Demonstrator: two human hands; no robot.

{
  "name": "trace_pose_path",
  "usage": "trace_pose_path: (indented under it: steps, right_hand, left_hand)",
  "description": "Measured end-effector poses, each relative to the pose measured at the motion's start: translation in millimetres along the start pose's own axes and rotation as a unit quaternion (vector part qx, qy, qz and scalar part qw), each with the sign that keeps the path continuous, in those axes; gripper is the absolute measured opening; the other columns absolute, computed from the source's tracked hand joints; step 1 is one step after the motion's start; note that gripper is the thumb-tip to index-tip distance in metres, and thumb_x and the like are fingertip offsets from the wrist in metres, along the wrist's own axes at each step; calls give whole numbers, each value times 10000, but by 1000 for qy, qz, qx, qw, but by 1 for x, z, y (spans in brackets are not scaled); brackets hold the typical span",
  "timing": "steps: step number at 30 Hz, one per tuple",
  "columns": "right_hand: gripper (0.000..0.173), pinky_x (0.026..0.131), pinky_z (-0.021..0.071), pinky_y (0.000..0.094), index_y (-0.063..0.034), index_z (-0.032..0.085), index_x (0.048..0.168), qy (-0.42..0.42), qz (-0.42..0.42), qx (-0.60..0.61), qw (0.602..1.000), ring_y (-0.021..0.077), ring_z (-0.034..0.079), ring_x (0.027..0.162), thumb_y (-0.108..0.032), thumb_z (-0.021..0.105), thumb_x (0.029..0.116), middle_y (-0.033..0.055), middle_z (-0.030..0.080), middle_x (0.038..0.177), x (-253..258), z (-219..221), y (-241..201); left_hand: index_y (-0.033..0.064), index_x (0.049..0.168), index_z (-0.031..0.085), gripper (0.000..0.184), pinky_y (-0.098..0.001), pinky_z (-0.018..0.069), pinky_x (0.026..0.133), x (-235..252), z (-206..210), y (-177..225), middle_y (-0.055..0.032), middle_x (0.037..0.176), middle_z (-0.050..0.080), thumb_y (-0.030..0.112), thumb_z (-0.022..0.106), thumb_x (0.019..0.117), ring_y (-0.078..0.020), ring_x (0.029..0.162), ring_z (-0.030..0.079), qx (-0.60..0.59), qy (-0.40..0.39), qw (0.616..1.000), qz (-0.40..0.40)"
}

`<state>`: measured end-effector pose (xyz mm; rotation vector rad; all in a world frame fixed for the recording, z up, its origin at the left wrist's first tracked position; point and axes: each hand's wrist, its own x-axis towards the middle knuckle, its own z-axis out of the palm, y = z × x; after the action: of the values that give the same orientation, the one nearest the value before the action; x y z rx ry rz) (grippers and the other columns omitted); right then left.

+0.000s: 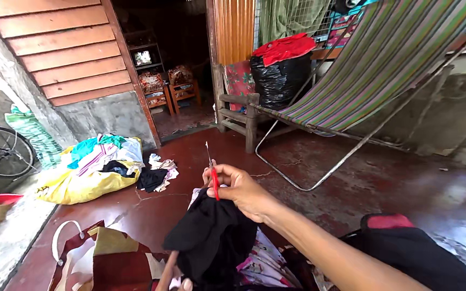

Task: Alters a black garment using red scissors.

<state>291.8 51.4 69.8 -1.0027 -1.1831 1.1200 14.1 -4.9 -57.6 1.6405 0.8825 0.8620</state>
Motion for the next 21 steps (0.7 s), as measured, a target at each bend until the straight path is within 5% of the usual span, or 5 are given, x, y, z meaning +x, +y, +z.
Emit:
trace_pose_path:
  steps: [5,7,14,17,21]
  right_hand:
    - [457,765,584,321,-45,619,1252,20,-31,3,999,177,686,847,144,703,845,108,701,965,11,-9,-35]
    - [447,715,572,281,-54,619,1251,42,-59,-22,997,142,673,792,130,705,853,86,695,926,17,-14,-55]
    - [501,746,588,278,-31,591,1278,108,-167,-86,976,137,689,825,130,732,825,105,694,995,51,-46,-116]
    - [489,749,579,289,-11,600,1267,108,-207,-179,956,145,667,852,123,741,818,124,663,1063,62,-53,-140]
    - [389,785,568,339,-41,618,1260,65,-195,-378,903,166,668,869,6,736,892,117,672,1050,66,-57,-169]
  left_hand:
    - [16,1155,683,214,-362,616,715,70,15,37,-76,978,718,21,650,944,-176,829,706,-212,153,965,-27]
    - [14,1045,719,127,-320,599,663,96,9,56,-81,936,726,16,658,933,-156,773,695,-232,168,958,-15]
    - [71,1207,625,235,-261,594,623,166,-45,153,-17,800,673,87,442,1061,-97,668,668,-268,135,951,74]
    - [182,1094,641,272,-190,572,641,190,-61,200,89,737,634,142,373,1091,-11,647,633,-284,113,947,104]
    - [130,1118,599,212,-184,570,674,211,-69,253,55,786,640,89,396,1073,-24,681,641,-292,121,937,151]
